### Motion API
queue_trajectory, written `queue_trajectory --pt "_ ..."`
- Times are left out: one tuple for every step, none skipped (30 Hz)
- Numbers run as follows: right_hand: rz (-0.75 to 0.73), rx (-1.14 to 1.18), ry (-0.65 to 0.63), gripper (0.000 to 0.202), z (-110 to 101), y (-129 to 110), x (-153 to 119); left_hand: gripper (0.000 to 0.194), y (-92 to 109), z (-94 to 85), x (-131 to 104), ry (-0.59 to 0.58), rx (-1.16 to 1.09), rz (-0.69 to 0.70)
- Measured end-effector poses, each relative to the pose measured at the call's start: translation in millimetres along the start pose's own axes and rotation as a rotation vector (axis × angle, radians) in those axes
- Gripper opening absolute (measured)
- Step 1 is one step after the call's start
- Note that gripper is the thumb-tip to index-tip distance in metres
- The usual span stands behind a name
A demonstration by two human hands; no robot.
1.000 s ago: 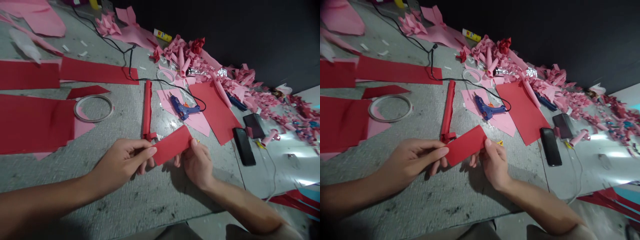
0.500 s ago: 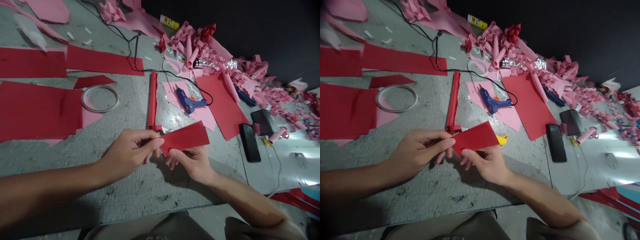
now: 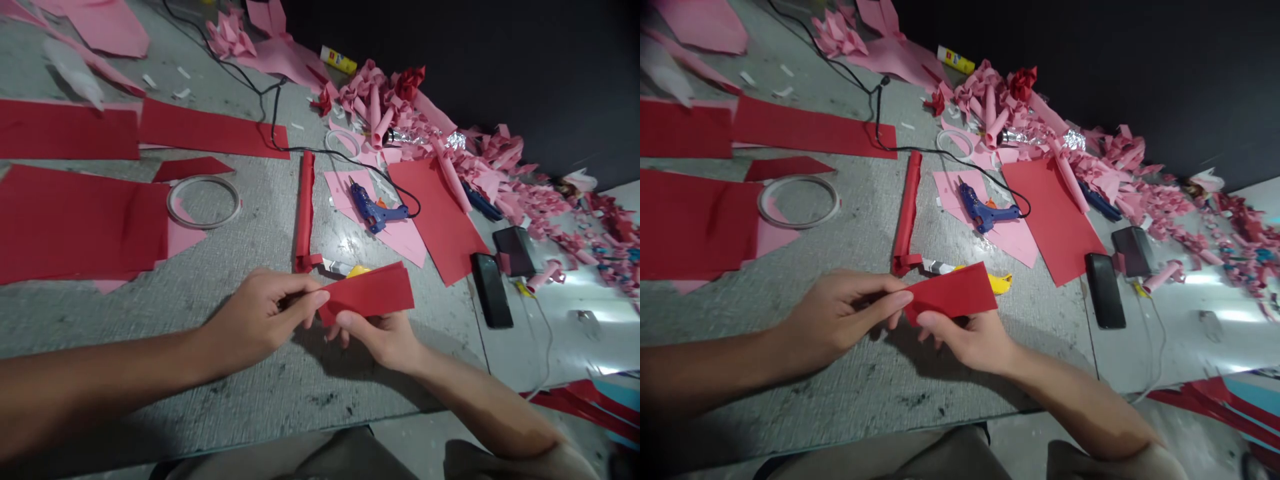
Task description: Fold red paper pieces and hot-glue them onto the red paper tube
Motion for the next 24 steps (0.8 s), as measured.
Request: queue_trajectory --pt "-0.025 0.0 0.021 0.038 -3 0 -1 0.04 -1 -0.6 0 0.007 0.007 -0.002" --pt "-0.037 0.003 0.054 0.044 -8 2 -2 0.04 -2 -1.2 0 0.015 0.01 -0.008" --pt "-0.035 0.01 0.09 0.05 -12 4 -3 0.041 -2 -2.0 -1 0.025 0.012 -0.014" --pt "-0.027 0.022 0.125 0.054 -17 6 -4 0.041 -2 -2.9 -1 0.036 0.015 -0.017" --pt "-0.018 0.033 0.152 0.056 -21 9 -5 0.041 -2 -4.0 -2 0.05 0.02 -0.016" --pt "-0.014 0.041 0.172 0.056 -25 10 -6 0.04 -1 -5.2 -3 0.062 0.028 -0.015" --pt "-0.016 0.042 0.186 0.055 -29 9 -7 0.04 0 -6.5 -4 0.073 0.037 -0.017" --pt "-0.024 0.038 0.211 0.053 -35 8 -9 0.04 1 -7.9 -5 0.082 0.044 -0.024" --pt "-0.039 0.029 0.257 0.053 -42 4 -12 0.04 2 -9.7 -7 0.094 0.05 -0.033" --pt "-0.069 0.011 0.318 0.053 -50 -1 -15 0.04 3 -11.3 -9 0.099 0.058 -0.046" --pt "-0.123 -0.031 0.373 0.052 -57 -9 -20 0.04 3 -12.4 -11 0.093 0.078 -0.067" --pt "-0.203 -0.101 0.408 0.048 -62 -19 -25 0.041 3 -12.5 -13 0.072 0.112 -0.093" --pt "-0.304 -0.211 0.398 0.041 -63 -31 -31 0.041 2 -11.8 -15 0.04 0.162 -0.118" --pt "-0.415 -0.359 0.329 0.029 -57 -41 -38 0.042 0 -10.1 -18 -0.003 0.228 -0.139" --pt "-0.515 -0.511 0.225 0.018 -48 -48 -44 0.042 -2 -7.7 -20 -0.048 0.308 -0.147" --pt "-0.595 -0.649 0.106 0.02 -36 -50 -51 0.042 -3 -4.8 -23 -0.09 0.399 -0.135" --pt "-0.651 -0.757 -0.003 0.027 -25 -49 -58 0.041 -4 -1.9 -25 -0.118 0.499 -0.103" --pt "-0.68 -0.834 -0.089 0.03 -15 -45 -64 0.04 -4 1.2 -27 -0.137 0.6 -0.053" --pt "-0.69 -0.884 -0.15 0.029 -7 -39 -68 0.039 -3 4.4 -29 -0.149 0.698 0.001" --pt "-0.687 -0.911 -0.184 0.027 -1 -33 -71 0.038 -3 7.5 -31 -0.157 0.783 0.056" --pt "-0.677 -0.926 -0.198 0.025 3 -27 -72 0.036 -2 9.9 -33 -0.157 0.851 0.111" --pt "-0.67 -0.935 -0.195 0.024 6 -22 -73 0.034 -1 11.8 -34 -0.157 0.906 0.165" --pt "-0.673 -0.937 -0.184 0.023 7 -18 -73 0.031 1 13.1 -35 -0.159 0.949 0.222" --pt "-0.682 -0.94 -0.174 0.022 8 -16 -73 0.029 4 13.5 -37 -0.161 0.994 0.276"
Point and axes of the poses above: each hand's wrist, its own x-axis towards the middle knuckle, its own z-axis out of the palm, y = z × x, the point moved 6 cm from there along x, towards the middle knuckle, and after that the axes turned 4 degrees about y, right-handed, at the moved point
